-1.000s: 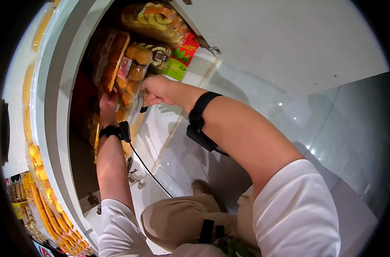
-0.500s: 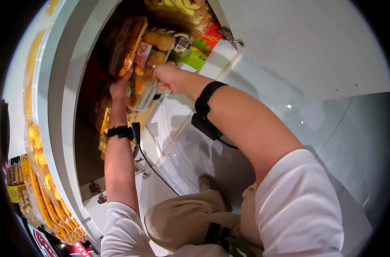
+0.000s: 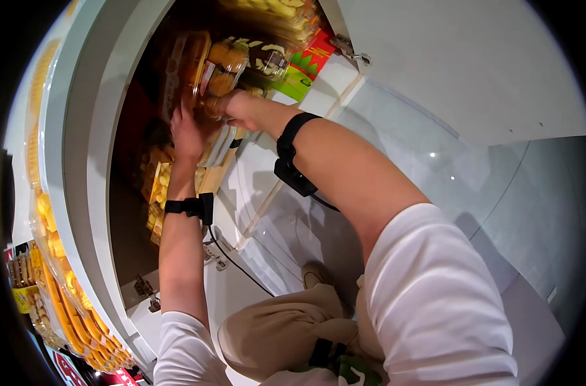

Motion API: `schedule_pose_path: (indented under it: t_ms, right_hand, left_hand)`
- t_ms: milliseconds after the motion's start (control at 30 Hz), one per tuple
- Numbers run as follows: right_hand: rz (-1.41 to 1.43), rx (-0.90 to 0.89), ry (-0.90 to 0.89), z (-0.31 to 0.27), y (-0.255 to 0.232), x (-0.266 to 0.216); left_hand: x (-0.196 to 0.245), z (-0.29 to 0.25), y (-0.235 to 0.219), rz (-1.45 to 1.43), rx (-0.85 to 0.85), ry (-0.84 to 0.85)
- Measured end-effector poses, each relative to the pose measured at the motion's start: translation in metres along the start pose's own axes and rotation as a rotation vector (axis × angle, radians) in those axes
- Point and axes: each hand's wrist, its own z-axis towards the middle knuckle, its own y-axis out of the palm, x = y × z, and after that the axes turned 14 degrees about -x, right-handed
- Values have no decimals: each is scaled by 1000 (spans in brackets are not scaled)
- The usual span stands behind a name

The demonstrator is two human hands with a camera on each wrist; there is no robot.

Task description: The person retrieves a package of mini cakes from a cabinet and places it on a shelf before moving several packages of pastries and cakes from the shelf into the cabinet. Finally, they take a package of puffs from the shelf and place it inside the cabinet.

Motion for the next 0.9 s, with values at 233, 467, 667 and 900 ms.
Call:
schedule_pose_path:
  t_ms: [233,467,667,900]
  right_hand:
    - [-146,106,122,-5,-26,-2]
    - [-83,141,163,-7,-52,-3]
    - [-105,143,181,-21,-49,-9]
    - [-451,-83,316,-44,-40,7]
  left_hand:
    - [-4,-14,15,44,164,74]
    - [2,-25,14,99,142,34]
    - [2,-29,16,27,150,-7]
    - [28,-63,-5,-124,8,59]
